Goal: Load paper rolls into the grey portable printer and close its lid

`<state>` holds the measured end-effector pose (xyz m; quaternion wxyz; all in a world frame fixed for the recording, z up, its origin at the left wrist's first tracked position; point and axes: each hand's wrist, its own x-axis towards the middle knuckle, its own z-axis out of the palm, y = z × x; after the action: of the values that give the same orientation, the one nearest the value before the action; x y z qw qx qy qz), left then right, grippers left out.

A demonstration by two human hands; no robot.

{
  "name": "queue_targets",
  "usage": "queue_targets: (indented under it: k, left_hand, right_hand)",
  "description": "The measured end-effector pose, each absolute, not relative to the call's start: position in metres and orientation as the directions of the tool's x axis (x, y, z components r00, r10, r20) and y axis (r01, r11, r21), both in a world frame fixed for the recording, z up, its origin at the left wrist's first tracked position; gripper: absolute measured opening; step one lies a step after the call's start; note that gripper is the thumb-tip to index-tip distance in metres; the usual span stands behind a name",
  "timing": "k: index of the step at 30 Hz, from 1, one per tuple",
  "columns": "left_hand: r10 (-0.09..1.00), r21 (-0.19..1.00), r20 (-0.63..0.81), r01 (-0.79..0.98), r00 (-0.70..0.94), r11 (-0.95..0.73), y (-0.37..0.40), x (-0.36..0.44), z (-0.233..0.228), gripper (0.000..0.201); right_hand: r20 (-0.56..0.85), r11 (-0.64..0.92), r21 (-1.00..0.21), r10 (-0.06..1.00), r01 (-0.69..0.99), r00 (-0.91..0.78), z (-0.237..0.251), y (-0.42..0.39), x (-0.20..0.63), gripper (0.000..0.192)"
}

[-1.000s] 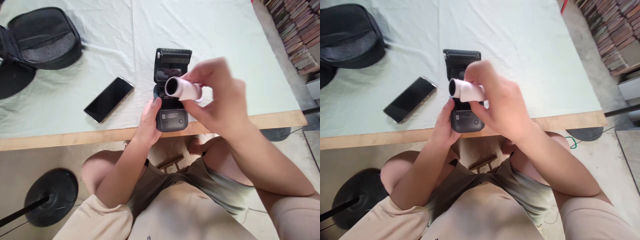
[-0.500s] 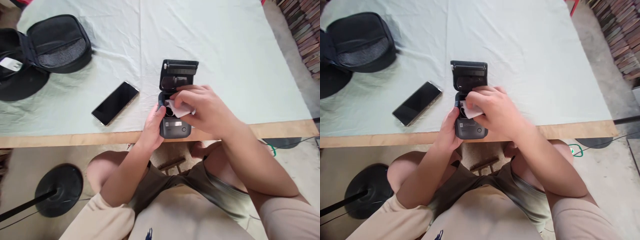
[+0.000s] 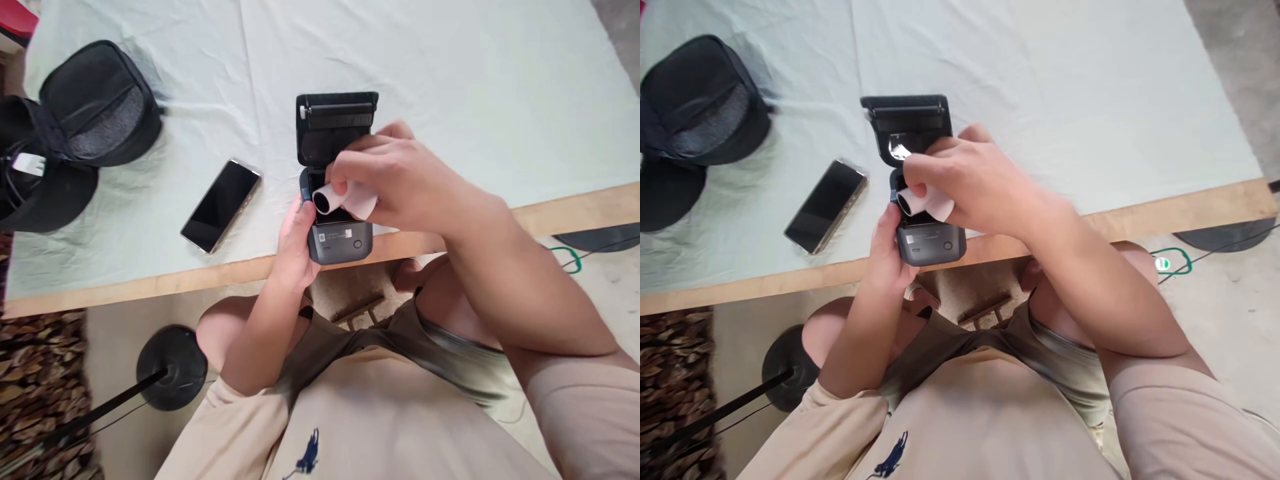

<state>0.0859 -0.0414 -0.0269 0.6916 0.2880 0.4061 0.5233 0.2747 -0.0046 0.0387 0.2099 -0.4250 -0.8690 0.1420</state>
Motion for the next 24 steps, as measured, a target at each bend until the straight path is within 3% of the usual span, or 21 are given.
queue_targets:
  k: [3,5,8,10,17,20,22,24]
  left_hand:
    - [0.952,0.817,-0.280,-0.490,0.120,0.302,-0.041,0.087,-0.027,0.035]
    - [0.954,0.819,-0.276,-0.491,0.118,0.297,-0.041,0.088,-0.027,0.034]
    - [0.964,0.830,-0.246,-0.490,0.106,0.266,-0.042,0.090,-0.025,0.027]
    - [0.967,0.833,-0.233,-0.492,0.108,0.255,-0.042,0.090,-0.023,0.021]
    - [0.948,0.792,-0.290,-0.522,0.134,0.316,-0.041,0.086,-0.016,0.034]
    - [0.955,0.829,-0.272,-0.474,0.120,0.295,-0.041,0.084,-0.018,0.022]
    - [0.953,0.841,-0.268,-0.450,0.139,0.302,-0.041,0.082,-0.018,0.019]
    - [0.951,0.843,-0.252,-0.443,0.177,0.305,-0.042,0.081,-0.019,0.025]
  right_hand:
    - [0.232,0.534,-0.417,0.845,0.735,-0.482,0.054,-0.011,0.274,0.026]
    - [0.194,0.470,-0.342,0.882,0.813,-0.429,0.058,-0.015,0.270,0.027]
    - [0.101,0.423,-0.221,0.906,0.879,-0.411,0.053,-0.016,0.261,0.021]
    - [0.086,0.436,-0.230,0.900,0.870,-0.428,0.046,-0.016,0.256,0.015]
    - [0.229,0.552,-0.351,0.834,0.756,-0.503,0.039,-0.027,0.255,0.032]
    - [0.294,0.626,-0.447,0.777,0.639,-0.556,0.042,-0.034,0.258,0.036]
    - [0.411,0.633,-0.497,0.774,0.593,-0.482,0.043,-0.035,0.262,0.038]
    - [0.567,0.611,-0.526,0.770,0.591,-0.291,0.044,-0.031,0.266,0.029]
